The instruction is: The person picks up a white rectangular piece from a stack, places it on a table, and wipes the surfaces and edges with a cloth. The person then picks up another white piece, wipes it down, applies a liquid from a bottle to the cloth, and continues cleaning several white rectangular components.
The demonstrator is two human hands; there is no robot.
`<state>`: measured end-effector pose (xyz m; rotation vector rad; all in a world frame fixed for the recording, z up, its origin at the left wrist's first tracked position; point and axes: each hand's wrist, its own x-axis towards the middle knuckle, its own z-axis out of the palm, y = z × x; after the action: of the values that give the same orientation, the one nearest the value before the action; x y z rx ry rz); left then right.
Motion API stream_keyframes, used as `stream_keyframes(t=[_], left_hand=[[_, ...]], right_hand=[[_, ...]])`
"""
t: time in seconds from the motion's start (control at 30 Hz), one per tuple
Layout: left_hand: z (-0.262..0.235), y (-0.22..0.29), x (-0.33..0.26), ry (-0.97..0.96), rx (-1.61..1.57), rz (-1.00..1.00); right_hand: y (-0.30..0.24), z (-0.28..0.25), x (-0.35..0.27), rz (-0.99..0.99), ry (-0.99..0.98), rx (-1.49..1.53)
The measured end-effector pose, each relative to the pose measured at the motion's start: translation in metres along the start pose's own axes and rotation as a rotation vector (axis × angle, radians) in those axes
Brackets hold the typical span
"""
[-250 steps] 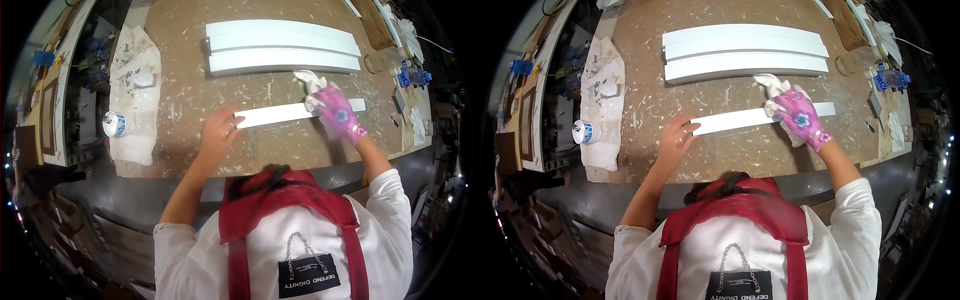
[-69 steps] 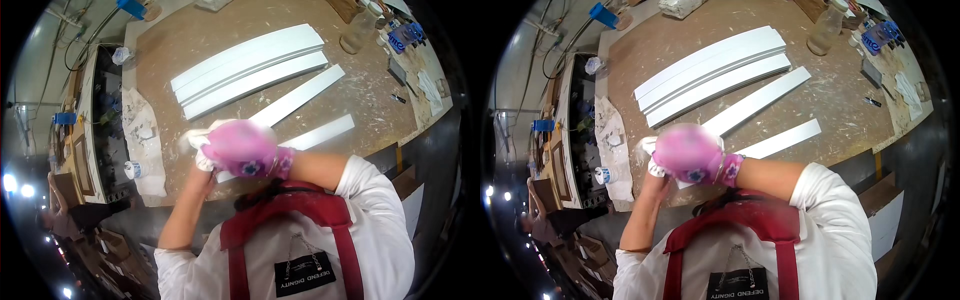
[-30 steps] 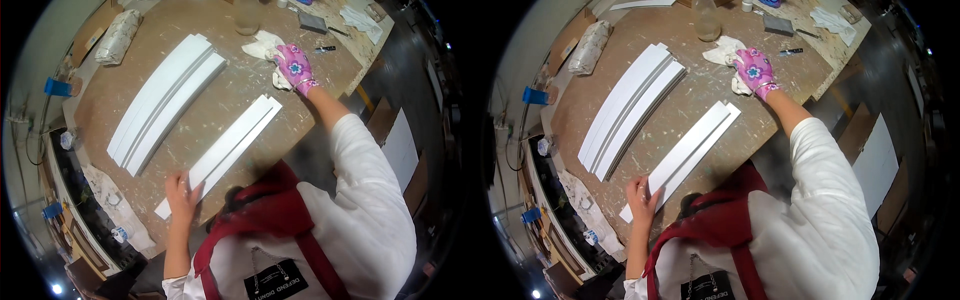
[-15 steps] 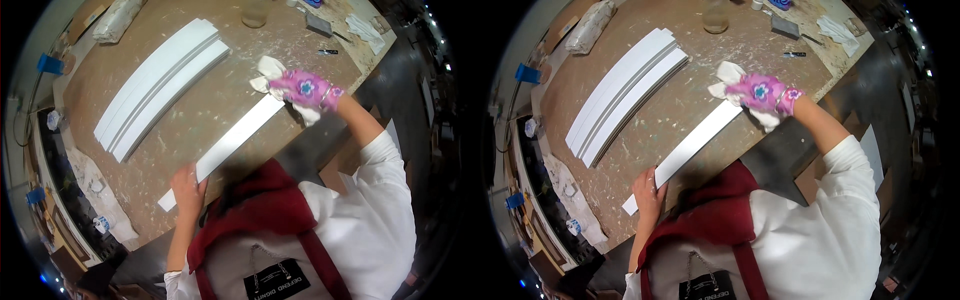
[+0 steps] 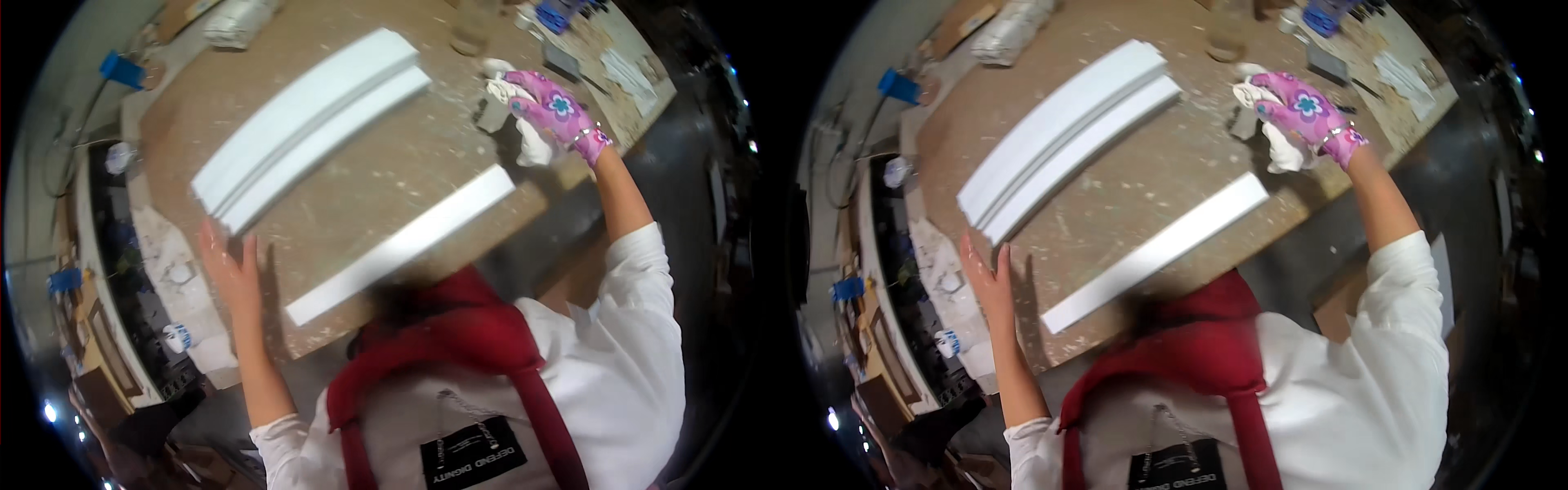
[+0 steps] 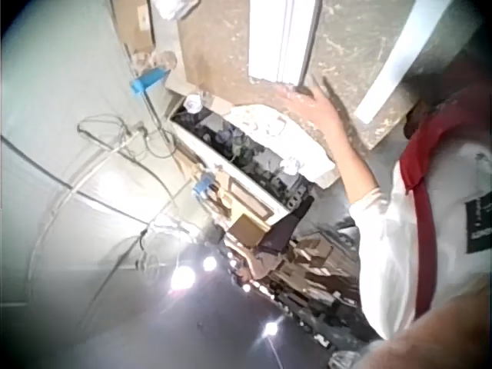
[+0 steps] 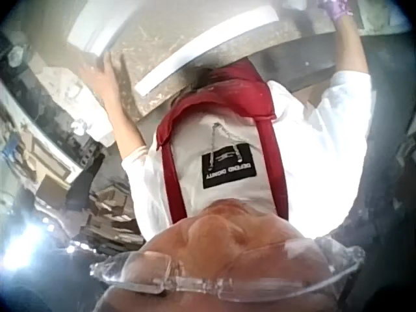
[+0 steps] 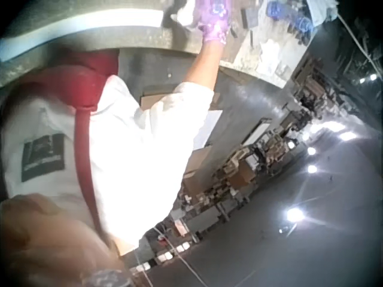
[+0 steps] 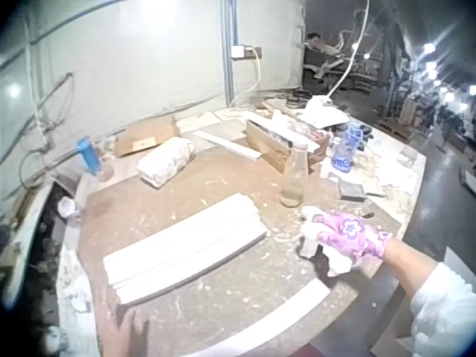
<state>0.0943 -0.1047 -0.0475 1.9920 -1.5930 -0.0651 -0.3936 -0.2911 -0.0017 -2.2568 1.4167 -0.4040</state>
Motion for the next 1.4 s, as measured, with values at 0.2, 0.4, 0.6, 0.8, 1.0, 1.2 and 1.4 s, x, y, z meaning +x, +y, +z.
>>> stream_keyframes(t=[0.2, 0.4, 0.6, 0.8, 1.0, 1.2, 1.4], left_hand=[[-0.011, -0.061, 0.09, -0.091, 0.06, 0.183], [-0.012, -0.074, 0.096, -0.204, 0.142, 0.289], [0.004, -0.041, 0.034, -0.147, -0.552, -0.59], [0.024, -0.027, -0.011, -0.018, -0.758, -0.535], [0.002, 0.01, -0.031, -0.015, -0.919, -0.513], [-0.01, 0.016, -0.034, -0.116, -0.814, -0.468], [-0.039, 0.052, -0.031, -0.164, -0.754, -0.352]], right_hand=[[-0.035, 0.04, 0.078, 0.042, -0.217, 0.007], [-0.039, 0.048, 0.125, 0.188, -0.419, 0.231], [-0.011, 0.065, 0.1, 0.118, -0.377, 0.148], [-0.008, 0.073, 0.088, 0.158, -0.369, 0.502], [0.031, 0.059, 0.039, 0.288, -0.341, 0.603], [-0.059, -0.016, 0.039, 0.195, -0.28, -0.323], [-0.215, 0.108, 0.002, -0.907, 0.193, 0.3]])
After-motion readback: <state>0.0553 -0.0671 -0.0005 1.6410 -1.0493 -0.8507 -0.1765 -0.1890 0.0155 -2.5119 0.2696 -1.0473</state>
